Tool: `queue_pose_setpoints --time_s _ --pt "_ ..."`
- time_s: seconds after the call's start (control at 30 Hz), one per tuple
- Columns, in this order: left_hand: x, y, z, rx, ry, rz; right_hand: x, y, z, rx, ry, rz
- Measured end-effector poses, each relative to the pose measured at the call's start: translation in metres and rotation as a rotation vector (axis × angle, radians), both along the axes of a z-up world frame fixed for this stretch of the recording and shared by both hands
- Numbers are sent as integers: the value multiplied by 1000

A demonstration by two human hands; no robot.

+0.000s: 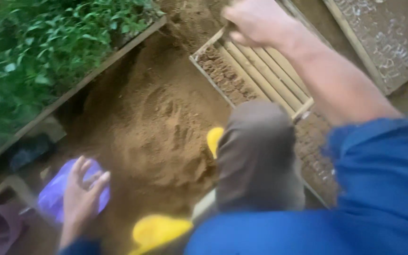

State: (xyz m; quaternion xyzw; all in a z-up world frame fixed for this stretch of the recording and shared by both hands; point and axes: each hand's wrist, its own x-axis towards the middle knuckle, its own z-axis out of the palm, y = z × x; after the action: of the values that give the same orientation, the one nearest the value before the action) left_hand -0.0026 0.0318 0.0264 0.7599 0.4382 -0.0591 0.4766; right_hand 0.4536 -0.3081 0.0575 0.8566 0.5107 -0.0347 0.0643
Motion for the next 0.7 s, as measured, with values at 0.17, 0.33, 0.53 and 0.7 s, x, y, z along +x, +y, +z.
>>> queue_pose_setpoints --time_s 0.17,0.33,0.53,0.7 --pt "8 -12 1 -36 75 9 -25 -110 -71 -151 331 -474" --pt "16 -18 8 -101 164 32 -60 -175 -135 -295 582 -648" --pt "6 -16 -13 -126 142 111 -91 -230 -207 -213 468 -564" --pt "18 -25 -4 -48 199 8 -107 -237 -220 -316 498 -487"
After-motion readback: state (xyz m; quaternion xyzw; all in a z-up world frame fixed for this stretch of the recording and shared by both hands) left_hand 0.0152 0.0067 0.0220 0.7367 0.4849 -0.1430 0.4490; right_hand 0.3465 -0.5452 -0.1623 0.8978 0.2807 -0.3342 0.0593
